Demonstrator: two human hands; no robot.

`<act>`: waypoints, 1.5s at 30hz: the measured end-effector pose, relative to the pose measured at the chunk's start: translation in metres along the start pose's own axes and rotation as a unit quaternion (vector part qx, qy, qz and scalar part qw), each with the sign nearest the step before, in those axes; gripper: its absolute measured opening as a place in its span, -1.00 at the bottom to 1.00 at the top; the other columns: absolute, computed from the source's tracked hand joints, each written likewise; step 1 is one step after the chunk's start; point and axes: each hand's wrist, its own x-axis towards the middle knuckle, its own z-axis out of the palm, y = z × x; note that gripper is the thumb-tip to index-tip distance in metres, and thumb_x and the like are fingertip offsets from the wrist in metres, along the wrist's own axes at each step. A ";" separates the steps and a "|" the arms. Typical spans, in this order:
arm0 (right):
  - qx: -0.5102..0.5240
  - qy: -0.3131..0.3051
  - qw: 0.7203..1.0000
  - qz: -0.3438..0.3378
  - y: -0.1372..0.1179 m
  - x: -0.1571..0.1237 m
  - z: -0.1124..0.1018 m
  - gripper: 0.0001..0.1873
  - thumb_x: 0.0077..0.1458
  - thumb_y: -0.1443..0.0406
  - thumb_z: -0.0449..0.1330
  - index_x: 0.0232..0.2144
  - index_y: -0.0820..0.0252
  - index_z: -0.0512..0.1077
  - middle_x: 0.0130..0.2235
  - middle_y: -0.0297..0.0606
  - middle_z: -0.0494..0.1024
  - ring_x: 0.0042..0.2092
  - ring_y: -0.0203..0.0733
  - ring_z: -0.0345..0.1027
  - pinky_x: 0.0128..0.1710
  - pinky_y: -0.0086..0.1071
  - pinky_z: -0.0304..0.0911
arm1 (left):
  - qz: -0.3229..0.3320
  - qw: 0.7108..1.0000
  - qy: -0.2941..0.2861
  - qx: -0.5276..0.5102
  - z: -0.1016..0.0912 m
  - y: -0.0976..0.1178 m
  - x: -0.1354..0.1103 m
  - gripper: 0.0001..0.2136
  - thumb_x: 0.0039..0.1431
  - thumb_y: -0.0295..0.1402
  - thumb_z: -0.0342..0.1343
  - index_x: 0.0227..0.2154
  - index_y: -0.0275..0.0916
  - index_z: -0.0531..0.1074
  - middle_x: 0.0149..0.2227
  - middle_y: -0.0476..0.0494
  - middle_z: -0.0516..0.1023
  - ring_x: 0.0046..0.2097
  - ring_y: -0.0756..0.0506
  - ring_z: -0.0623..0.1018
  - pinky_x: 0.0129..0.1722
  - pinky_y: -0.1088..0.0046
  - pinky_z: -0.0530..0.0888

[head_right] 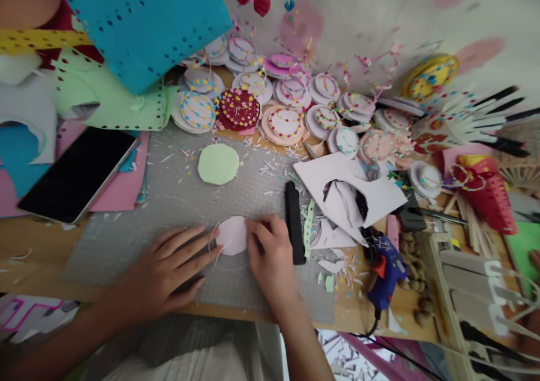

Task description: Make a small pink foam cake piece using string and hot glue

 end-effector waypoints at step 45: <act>-0.113 -0.096 0.986 -0.072 -0.005 -0.004 -0.013 -0.67 0.19 0.40 0.11 0.01 0.24 0.41 -0.16 -0.09 0.42 -0.14 -0.04 0.29 -0.11 -0.12 0.37 | 0.037 0.997 -0.040 0.062 -0.003 -0.005 -0.002 -0.55 0.27 -0.22 -0.03 0.21 -0.14 0.28 0.19 -0.09 0.42 0.11 -0.16 0.39 -0.02 0.30 0.29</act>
